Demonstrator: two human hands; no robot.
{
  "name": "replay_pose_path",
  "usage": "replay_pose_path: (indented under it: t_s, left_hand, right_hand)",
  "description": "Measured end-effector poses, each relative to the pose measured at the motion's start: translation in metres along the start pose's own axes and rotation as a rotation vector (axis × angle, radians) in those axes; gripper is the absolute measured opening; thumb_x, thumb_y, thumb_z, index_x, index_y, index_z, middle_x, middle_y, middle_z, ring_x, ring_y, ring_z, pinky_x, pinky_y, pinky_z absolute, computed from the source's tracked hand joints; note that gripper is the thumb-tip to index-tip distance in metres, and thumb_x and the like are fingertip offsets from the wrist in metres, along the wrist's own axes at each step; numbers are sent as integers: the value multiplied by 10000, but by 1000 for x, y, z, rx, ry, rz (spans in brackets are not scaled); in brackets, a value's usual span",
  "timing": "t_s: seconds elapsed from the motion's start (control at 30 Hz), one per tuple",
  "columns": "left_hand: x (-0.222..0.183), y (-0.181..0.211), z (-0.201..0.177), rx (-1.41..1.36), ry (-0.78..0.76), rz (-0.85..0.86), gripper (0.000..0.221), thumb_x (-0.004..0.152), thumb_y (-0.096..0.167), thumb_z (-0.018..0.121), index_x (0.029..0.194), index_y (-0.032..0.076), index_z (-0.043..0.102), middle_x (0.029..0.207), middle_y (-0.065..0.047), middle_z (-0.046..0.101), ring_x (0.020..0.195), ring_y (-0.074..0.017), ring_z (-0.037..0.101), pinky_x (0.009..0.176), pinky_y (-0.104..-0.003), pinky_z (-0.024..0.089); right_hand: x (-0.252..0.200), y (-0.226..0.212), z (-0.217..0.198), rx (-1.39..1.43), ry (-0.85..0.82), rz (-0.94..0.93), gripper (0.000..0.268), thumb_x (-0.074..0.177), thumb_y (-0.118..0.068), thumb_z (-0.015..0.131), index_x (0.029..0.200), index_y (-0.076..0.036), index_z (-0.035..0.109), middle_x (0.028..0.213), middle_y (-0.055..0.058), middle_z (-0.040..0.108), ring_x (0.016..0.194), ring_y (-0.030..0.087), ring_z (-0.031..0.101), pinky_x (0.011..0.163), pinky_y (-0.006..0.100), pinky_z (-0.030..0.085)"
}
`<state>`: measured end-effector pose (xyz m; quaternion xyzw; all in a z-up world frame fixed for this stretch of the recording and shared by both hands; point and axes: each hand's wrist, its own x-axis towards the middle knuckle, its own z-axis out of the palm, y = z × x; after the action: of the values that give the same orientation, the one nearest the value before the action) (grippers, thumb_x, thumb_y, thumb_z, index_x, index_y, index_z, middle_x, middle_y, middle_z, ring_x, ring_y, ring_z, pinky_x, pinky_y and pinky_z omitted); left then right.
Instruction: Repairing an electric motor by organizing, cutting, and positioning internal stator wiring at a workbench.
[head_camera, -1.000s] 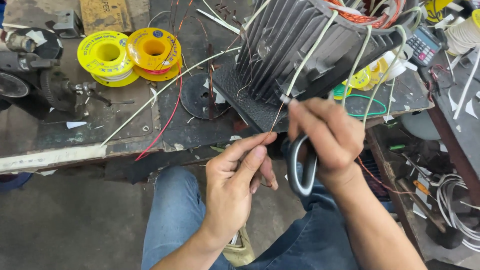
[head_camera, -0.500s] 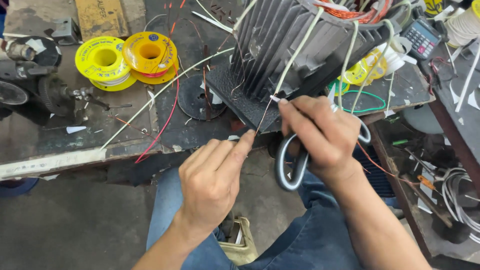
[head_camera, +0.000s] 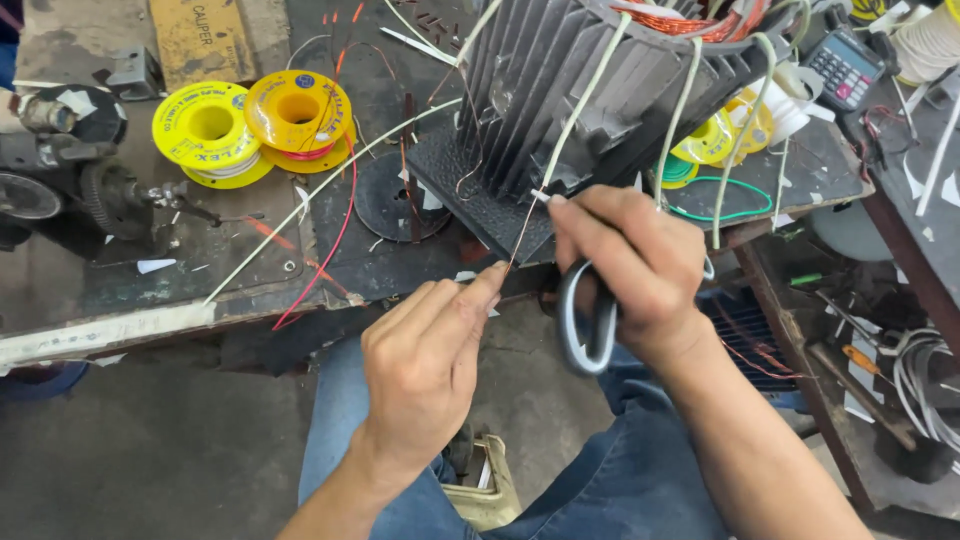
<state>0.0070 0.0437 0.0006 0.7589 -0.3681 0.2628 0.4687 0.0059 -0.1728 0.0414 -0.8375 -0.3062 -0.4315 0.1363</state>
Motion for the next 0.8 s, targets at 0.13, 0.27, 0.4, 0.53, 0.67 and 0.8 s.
replay_pose_path:
  t_s: [0.13, 0.27, 0.4, 0.53, 0.67, 0.8]
  left_hand:
    - [7, -5, -10, 463, -79, 237, 348, 1155, 67, 449, 1279, -43, 755, 816, -65, 539, 685, -260, 513, 600, -400, 419]
    - [15, -4, -20, 760, -157, 393, 286, 1132, 88, 547, 1316, 33, 759, 860, -7, 566, 723, -182, 523, 622, -321, 404]
    - [17, -4, -26, 819, -187, 442, 304, 1121, 96, 533, 1312, 26, 760, 880, -20, 591, 745, -175, 544, 638, -302, 416]
    - [18, -1, -27, 807, -178, 439, 266, 1125, 98, 574, 1297, 42, 768, 862, -17, 576, 720, -178, 532, 621, -306, 407]
    - [14, -3, -25, 584, -178, 312, 305, 1130, 51, 527, 1338, 4, 746, 817, -32, 511, 709, -223, 526, 624, -364, 437]
    - [12, 12, -20, -372, -151, -338, 209, 1087, 131, 598, 1217, 50, 740, 810, 2, 755, 732, -102, 744, 797, -256, 601]
  right_hand:
    - [2, -7, -4, 58, -157, -195, 241, 1127, -24, 537, 1126, 123, 727, 1038, 246, 703, 740, 334, 669, 640, 407, 546]
    - [-9, 4, -2, -185, -112, -108, 245, 1173, -109, 593, 1304, 45, 732, 1080, 235, 746, 803, 327, 699, 593, 401, 480]
    - [3, -6, -5, -125, -160, -151, 356, 1174, -138, 463, 1179, 47, 768, 1067, 221, 743, 804, 341, 715, 616, 400, 514]
    - [4, -5, -2, -193, -62, -15, 445, 1195, -221, 435, 1182, 83, 761, 1087, 256, 718, 825, 352, 714, 629, 410, 500]
    - [1, -7, 0, -71, -76, -54, 412, 1146, -205, 471, 1175, 90, 756, 1069, 247, 704, 836, 340, 720, 720, 412, 568]
    - [4, -17, -3, 102, 154, 396, 98, 1094, -98, 696, 1158, -23, 693, 1143, 236, 700, 1026, 349, 722, 945, 437, 578]
